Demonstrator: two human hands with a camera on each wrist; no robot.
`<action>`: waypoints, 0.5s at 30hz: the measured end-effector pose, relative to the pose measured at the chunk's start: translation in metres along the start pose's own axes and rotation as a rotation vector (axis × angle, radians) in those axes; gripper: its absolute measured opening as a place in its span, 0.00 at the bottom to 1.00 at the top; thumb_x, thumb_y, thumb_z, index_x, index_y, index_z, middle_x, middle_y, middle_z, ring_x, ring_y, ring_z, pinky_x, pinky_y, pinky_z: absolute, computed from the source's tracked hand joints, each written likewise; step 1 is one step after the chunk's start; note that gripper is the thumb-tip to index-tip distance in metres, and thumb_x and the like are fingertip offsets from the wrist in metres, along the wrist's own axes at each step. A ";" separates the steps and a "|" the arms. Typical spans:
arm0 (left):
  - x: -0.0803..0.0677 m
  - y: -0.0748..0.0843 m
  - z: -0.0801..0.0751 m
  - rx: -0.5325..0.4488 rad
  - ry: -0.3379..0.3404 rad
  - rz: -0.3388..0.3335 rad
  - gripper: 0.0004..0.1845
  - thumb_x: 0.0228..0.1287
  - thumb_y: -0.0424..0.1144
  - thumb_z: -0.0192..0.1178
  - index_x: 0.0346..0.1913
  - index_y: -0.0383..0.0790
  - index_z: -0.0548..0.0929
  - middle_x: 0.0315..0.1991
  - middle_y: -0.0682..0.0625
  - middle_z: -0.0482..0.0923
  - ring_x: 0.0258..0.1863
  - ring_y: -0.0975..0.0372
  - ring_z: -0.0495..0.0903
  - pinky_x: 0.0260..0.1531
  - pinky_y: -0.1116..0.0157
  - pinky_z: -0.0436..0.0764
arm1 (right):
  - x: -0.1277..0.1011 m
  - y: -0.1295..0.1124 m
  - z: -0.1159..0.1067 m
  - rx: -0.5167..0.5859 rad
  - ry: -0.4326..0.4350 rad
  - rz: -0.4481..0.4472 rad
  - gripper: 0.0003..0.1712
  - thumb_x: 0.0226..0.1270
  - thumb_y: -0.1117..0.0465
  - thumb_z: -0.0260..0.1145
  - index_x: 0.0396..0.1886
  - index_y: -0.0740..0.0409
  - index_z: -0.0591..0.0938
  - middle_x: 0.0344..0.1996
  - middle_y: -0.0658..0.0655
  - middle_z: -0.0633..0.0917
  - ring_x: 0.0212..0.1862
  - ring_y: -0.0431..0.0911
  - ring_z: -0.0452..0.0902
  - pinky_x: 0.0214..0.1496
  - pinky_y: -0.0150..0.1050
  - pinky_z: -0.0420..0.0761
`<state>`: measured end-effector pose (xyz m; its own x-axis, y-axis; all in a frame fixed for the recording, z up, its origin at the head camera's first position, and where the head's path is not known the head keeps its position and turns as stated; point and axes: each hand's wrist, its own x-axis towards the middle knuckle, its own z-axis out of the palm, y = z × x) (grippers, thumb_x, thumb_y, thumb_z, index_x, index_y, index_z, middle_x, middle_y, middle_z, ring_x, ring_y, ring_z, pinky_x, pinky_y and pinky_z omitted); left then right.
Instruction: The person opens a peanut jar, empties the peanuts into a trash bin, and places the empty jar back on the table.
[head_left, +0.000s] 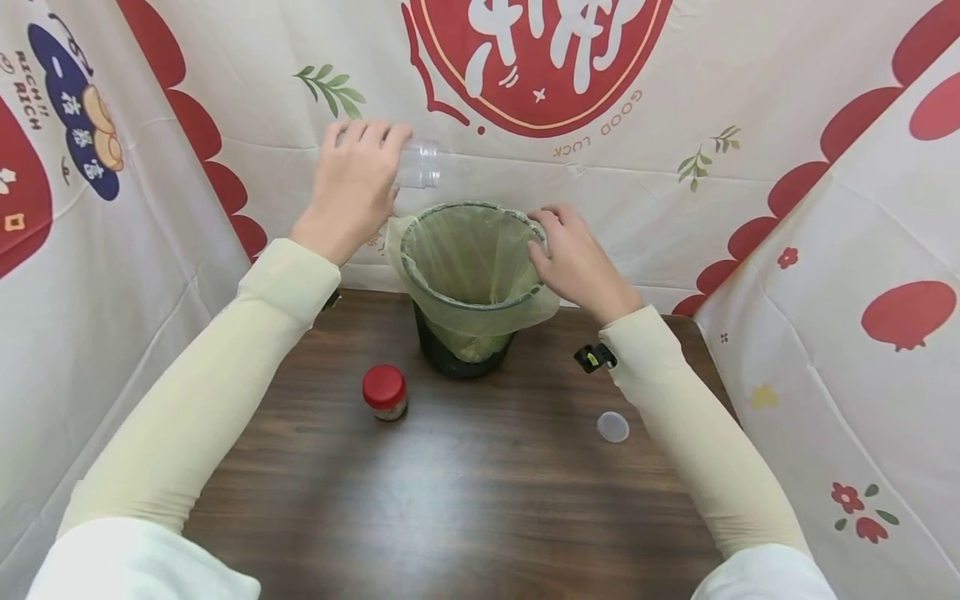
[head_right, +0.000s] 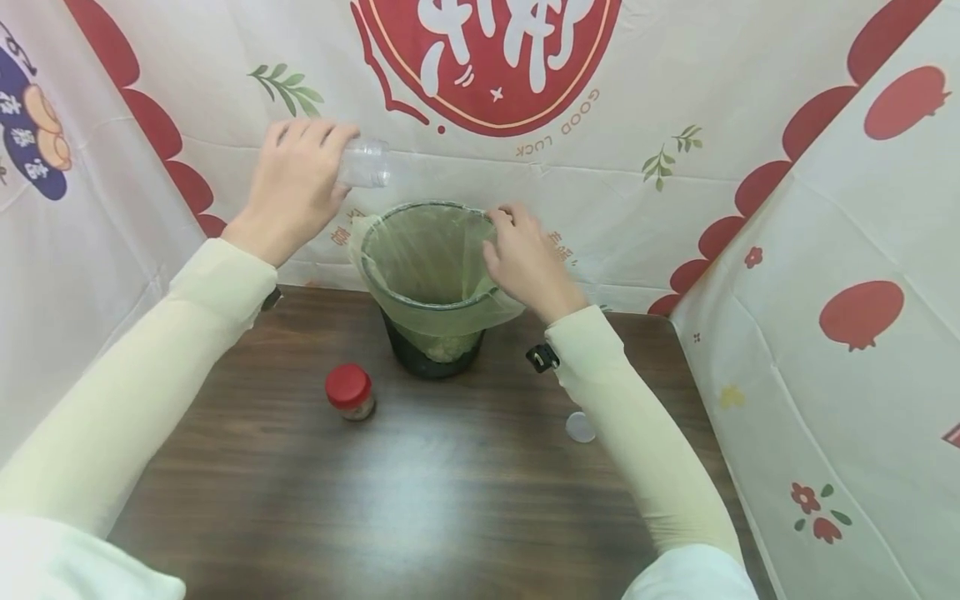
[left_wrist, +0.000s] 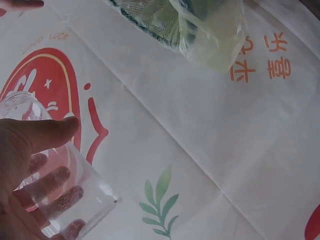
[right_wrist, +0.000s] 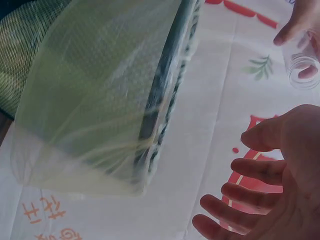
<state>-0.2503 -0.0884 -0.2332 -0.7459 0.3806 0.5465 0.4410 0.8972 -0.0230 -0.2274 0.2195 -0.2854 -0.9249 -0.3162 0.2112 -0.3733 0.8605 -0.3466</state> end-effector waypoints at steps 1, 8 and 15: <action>-0.003 -0.001 0.000 -0.015 0.010 -0.010 0.26 0.73 0.30 0.65 0.72 0.35 0.76 0.67 0.36 0.81 0.69 0.41 0.77 0.73 0.44 0.72 | -0.003 -0.001 0.000 -0.003 0.007 -0.010 0.29 0.84 0.58 0.57 0.78 0.66 0.72 0.78 0.70 0.69 0.79 0.65 0.65 0.80 0.62 0.68; -0.024 -0.007 0.001 -0.147 0.069 -0.084 0.30 0.69 0.30 0.71 0.72 0.32 0.76 0.66 0.35 0.82 0.67 0.40 0.80 0.72 0.45 0.74 | -0.022 -0.008 0.004 -0.020 0.051 -0.031 0.29 0.84 0.57 0.59 0.78 0.63 0.73 0.77 0.68 0.70 0.77 0.65 0.66 0.76 0.65 0.69; -0.046 -0.014 0.008 -0.270 0.111 -0.186 0.31 0.67 0.30 0.73 0.71 0.28 0.75 0.66 0.33 0.81 0.68 0.40 0.79 0.74 0.46 0.74 | -0.042 -0.008 0.007 0.002 0.098 -0.062 0.28 0.83 0.58 0.60 0.77 0.64 0.74 0.76 0.68 0.71 0.79 0.64 0.65 0.85 0.62 0.60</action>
<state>-0.2263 -0.1172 -0.2647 -0.7734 0.1763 0.6089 0.4303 0.8514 0.3001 -0.1856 0.2228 -0.2983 -0.8883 -0.3283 0.3210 -0.4302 0.8395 -0.3319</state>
